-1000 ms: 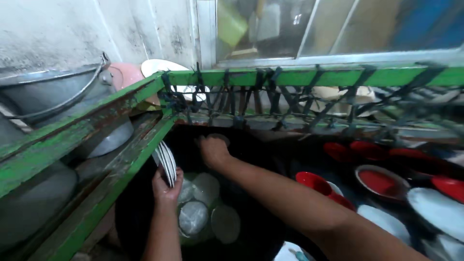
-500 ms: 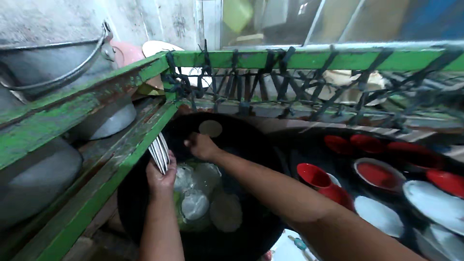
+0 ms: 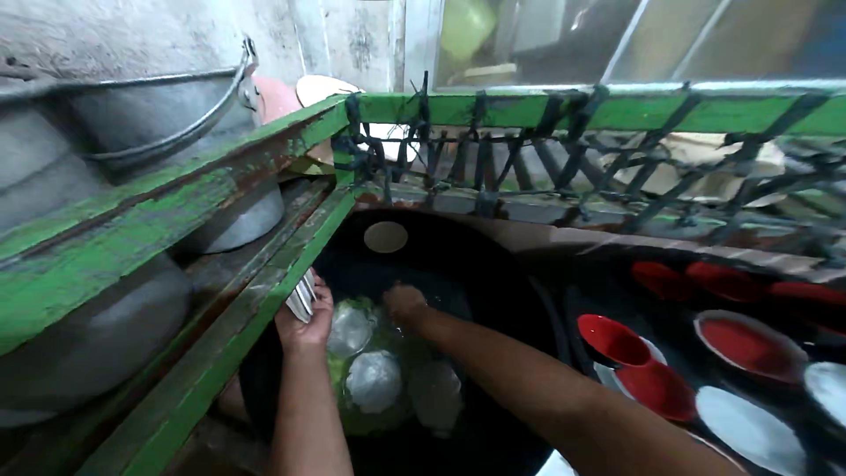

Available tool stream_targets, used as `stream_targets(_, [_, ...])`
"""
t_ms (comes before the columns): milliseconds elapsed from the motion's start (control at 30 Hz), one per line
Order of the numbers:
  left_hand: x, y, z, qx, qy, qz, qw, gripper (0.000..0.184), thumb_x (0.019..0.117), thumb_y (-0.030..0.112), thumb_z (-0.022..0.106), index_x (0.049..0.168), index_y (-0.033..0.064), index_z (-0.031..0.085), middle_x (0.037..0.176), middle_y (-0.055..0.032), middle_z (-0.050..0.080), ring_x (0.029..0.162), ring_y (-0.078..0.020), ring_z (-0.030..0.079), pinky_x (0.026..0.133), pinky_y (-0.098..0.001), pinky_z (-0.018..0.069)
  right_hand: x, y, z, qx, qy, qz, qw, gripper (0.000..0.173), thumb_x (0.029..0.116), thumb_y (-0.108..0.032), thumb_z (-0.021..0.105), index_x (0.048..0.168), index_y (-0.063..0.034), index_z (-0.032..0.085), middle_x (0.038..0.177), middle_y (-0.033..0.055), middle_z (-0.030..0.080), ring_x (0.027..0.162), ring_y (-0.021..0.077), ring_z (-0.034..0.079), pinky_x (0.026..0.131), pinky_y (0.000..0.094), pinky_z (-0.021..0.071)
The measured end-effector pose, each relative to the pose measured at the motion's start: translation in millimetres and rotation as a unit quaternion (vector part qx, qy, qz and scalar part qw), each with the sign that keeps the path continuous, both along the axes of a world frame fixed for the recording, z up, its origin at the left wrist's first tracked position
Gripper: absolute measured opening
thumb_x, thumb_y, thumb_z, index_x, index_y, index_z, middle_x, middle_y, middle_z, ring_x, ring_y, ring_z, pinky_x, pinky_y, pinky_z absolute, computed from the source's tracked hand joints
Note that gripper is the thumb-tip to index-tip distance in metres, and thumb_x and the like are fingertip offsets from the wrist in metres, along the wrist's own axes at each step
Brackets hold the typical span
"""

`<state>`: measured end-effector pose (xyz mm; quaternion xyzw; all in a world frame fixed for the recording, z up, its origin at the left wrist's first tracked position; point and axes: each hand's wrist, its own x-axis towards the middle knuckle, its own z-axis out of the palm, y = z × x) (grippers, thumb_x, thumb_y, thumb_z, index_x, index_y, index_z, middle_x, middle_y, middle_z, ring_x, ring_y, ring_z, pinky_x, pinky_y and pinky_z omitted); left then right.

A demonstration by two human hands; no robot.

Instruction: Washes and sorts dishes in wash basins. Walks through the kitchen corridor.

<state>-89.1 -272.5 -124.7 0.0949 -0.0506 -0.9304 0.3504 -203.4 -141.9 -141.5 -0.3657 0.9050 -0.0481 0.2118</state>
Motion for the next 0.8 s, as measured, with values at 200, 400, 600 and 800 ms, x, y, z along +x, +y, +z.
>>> stream_targets(200, [-0.6, -0.3, 0.7, 0.003, -0.010, 0.003, 1.000, 0.046, 0.1073, 0.049, 0.032, 0.114, 0.0114, 0.058, 0.100, -0.0064, 0.067, 0.082, -0.0134, 0.069, 0.065, -0.0230, 0.0583, 13.3, -30.1, 46.2, -0.049, 0.057, 0.042, 0.996, 0.024, 0.1035, -0.002, 0.052, 0.121, 0.0069, 0.067, 0.136, 0.0284, 0.059, 0.126, 0.0465, 0.058, 0.102, 0.0588, 0.0499])
stream_targets(400, [1.2, -1.3, 0.3, 0.009, -0.002, 0.020, 1.000, 0.043, 0.1071, 0.046, 0.033, 0.109, 0.0111, 0.059, 0.098, -0.0073, 0.067, 0.079, -0.0155, 0.069, 0.064, -0.0244, 0.0585, 3.1, -44.7, 4.7, -0.110, -0.053, 0.012, 0.992, 0.029, 0.1012, -0.008, 0.061, 0.124, 0.0091, 0.064, 0.129, 0.0308, 0.062, 0.123, 0.0462, 0.060, 0.103, 0.0606, 0.0487])
stream_targets(600, [-0.5, -2.2, 0.0, 0.013, -0.007, 0.022, 1.000, 0.042, 0.1067, 0.047, 0.034, 0.108, 0.0125, 0.058, 0.097, -0.0068, 0.067, 0.078, -0.0152, 0.069, 0.064, -0.0246, 0.0584, -12.0, -52.4, -48.3, -0.160, -0.141, -0.002, 0.977, 0.042, 0.0990, -0.017, 0.067, 0.134, 0.0055, 0.060, 0.131, 0.0291, 0.062, 0.124, 0.0424, 0.060, 0.107, 0.0580, 0.0465])
stream_targets(800, [1.0, -2.1, 1.4, 0.012, -0.005, 0.022, 1.000, 0.040, 0.1072, 0.044, 0.035, 0.107, 0.0117, 0.059, 0.096, -0.0085, 0.068, 0.077, -0.0166, 0.070, 0.062, -0.0257, 0.0589, 3.1, -58.1, -42.4, -0.186, -0.254, -0.053, 0.948, 0.047, 0.1066, -0.019, 0.057, 0.145, 0.0077, 0.049, 0.147, 0.0284, 0.052, 0.137, 0.0366, 0.051, 0.117, 0.0473, 0.0378])
